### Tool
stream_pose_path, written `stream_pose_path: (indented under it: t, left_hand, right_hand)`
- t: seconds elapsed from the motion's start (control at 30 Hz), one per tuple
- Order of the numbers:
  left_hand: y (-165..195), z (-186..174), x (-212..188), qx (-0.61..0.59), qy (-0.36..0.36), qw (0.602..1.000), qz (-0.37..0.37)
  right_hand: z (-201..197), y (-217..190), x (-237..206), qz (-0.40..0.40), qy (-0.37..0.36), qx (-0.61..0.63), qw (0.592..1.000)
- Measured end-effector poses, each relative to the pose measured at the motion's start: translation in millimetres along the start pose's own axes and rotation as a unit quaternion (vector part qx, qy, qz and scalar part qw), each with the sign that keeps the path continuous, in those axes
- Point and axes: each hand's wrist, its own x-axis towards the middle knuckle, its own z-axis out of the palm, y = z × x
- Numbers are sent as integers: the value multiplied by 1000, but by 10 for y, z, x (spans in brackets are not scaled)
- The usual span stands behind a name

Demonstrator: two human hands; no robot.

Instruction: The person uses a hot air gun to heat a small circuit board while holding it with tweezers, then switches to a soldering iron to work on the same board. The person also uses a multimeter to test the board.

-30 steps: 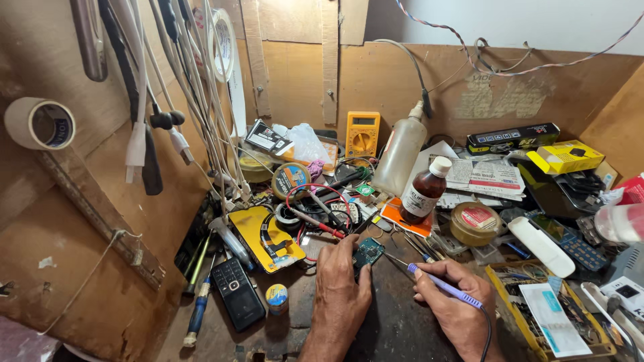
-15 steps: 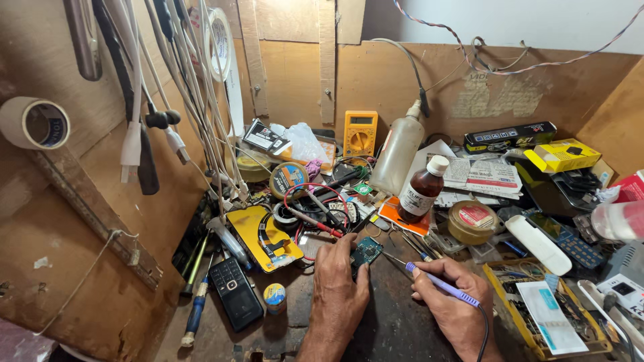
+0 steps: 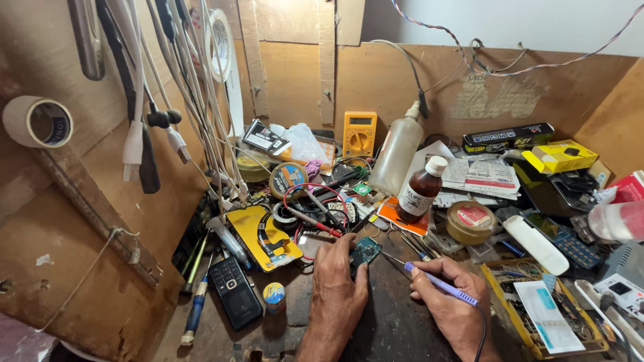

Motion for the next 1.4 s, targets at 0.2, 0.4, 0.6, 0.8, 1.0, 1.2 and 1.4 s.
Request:
stream_pose_path:
  t: [0.2,0.4,0.6,0.8,1.0,1.2,1.4]
  left_hand:
    - [-15,7,-1,-2,-4,1000,-6]
    - [-42,29,2,-3,14,1000,11]
    - [-75,48,10,-4,21,999,39]
    - [-97,54,-1,2,27,998,55]
    - [-117,80,16,11,41,996,73]
    - [-148,112,18,14,47,996,76]
    - [-196,165,4,29,44,996,76]
  right_hand:
    - [-3,2,-4,-22,-7,8,1000]
    - [13,-27,-13,-46,-6,7,999]
    - [6,-54,0,-46,-10,-18,999]
    - [6,-37,10,-67,-13,2,998]
    - [2,-12,42,-82,-12,-8,997]
    - [12,-18,46,-63,-5,-13,998]
    - [2,25,99,-78,-14,-12,997]
